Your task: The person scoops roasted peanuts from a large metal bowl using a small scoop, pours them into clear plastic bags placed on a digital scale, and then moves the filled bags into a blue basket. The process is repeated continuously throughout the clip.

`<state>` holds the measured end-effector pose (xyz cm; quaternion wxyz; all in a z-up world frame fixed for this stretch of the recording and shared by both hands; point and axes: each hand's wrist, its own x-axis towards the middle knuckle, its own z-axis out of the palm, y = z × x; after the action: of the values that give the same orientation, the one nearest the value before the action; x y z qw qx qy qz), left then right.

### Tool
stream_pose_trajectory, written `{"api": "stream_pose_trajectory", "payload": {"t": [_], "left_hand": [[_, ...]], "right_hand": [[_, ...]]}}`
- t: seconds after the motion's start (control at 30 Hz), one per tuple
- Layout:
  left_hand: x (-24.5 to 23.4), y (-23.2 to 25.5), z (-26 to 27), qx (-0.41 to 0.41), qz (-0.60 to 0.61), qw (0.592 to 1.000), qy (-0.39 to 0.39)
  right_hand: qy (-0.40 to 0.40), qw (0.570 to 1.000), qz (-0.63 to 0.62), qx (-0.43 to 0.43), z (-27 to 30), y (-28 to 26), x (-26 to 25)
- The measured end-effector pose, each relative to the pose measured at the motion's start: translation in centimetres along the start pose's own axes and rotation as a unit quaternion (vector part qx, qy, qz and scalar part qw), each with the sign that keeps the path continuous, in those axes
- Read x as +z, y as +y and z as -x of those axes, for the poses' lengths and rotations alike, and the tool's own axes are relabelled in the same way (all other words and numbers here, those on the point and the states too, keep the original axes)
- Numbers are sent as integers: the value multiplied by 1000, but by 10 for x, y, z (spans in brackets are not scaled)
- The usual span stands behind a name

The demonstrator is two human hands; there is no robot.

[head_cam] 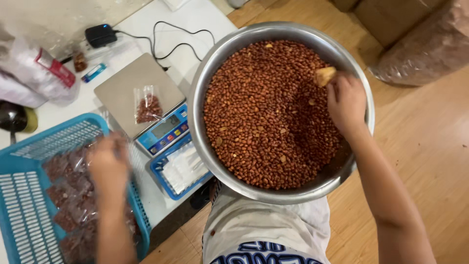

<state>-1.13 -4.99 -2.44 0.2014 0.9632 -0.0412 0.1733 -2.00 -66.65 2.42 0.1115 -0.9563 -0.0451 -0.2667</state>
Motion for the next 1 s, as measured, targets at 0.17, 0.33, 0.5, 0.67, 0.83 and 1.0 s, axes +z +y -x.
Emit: {"api": "stream_pose_trajectory", "payload": {"t": [0.17,0.33,0.5,0.67,0.83,1.0], "left_hand": [[67,89,65,30,172,961,-216],[104,79,99,116,127,961,-218],[58,120,82,-192,412,890,-42],[55,163,51,-276,730,625,25],[36,256,33,-187,739,637,-114],[42,277,25,-117,724,644,-218]], "right_hand": [[-120,989,71,42,49,7,38],[-221,956,-163,106,78,-83,-6],[-275,779,-459,327,76,-133,-28],[-218,639,-607,420,85,-129,-6],[-124,711,-597,350,58,-150,-47],[2,919,-392,24,33,-164,-85]]}}
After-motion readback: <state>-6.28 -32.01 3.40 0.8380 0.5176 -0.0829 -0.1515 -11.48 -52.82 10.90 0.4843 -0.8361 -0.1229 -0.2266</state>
